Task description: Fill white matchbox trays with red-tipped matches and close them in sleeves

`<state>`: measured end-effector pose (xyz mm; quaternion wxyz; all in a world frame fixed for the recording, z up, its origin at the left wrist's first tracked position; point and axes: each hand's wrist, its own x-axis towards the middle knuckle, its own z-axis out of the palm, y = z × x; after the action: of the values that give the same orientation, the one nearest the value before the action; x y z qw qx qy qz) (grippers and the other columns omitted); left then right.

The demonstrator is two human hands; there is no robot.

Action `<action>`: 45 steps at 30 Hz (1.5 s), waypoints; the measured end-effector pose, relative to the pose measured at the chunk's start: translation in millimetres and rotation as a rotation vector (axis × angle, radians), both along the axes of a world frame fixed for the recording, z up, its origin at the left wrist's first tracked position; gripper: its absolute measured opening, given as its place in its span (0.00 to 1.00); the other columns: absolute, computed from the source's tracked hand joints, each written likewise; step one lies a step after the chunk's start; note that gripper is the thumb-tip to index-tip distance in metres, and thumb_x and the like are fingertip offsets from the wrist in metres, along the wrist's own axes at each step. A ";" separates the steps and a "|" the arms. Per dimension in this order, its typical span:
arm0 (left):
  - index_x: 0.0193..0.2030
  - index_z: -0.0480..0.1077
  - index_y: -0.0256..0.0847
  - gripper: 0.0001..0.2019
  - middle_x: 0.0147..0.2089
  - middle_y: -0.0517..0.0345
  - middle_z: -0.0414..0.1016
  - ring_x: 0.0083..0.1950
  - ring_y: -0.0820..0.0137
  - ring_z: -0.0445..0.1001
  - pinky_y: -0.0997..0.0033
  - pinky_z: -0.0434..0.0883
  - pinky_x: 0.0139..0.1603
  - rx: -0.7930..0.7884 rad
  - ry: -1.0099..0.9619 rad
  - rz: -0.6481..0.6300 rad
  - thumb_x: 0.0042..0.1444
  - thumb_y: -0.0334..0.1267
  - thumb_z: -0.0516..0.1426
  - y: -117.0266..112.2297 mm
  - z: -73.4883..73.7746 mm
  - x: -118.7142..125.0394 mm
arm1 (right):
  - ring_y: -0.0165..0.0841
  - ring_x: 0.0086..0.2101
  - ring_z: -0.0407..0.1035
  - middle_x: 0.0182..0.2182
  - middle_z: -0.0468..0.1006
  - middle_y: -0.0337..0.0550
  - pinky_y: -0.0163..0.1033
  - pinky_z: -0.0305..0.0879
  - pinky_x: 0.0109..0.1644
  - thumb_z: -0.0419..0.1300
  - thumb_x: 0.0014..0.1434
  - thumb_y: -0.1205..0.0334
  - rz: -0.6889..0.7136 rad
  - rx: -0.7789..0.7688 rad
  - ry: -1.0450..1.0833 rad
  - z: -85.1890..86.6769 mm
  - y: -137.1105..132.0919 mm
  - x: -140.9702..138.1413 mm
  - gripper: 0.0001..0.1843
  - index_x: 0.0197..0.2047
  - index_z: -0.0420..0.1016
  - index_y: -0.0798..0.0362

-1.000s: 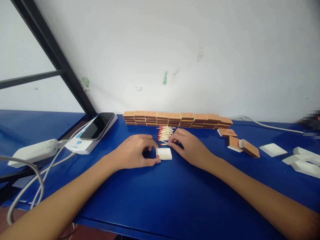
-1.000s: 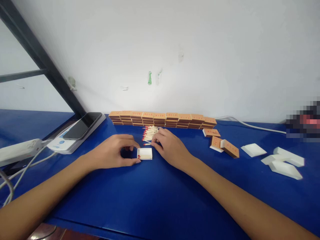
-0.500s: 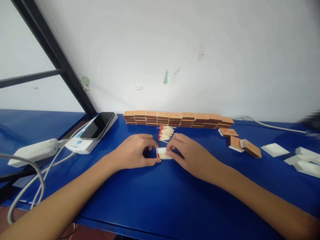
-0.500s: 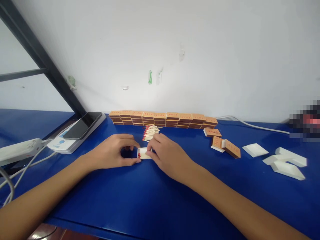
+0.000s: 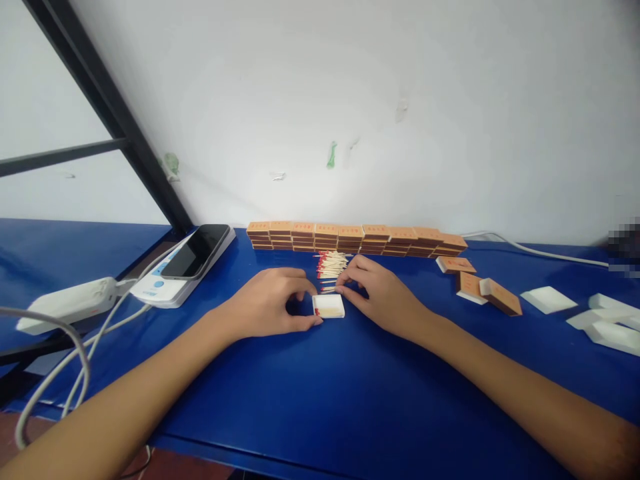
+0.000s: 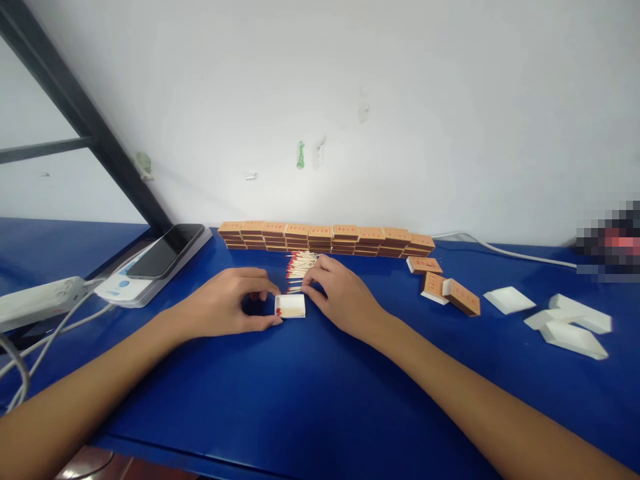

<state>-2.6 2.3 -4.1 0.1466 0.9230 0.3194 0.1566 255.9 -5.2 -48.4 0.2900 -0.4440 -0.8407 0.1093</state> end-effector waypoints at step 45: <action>0.49 0.80 0.40 0.17 0.38 0.57 0.75 0.36 0.69 0.73 0.67 0.71 0.37 0.012 0.007 -0.040 0.59 0.48 0.68 -2.9 0.0 1.5 | 0.35 0.36 0.72 0.40 0.75 0.43 0.41 0.67 0.40 0.60 0.70 0.64 -0.095 -0.054 -0.116 9.6 -16.7 -1.3 0.05 0.39 0.73 0.50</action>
<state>-1.1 -0.7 -4.1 0.1428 0.9306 0.3004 0.1524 254.6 -21.9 -38.7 0.2337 -0.4966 -0.8309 0.0921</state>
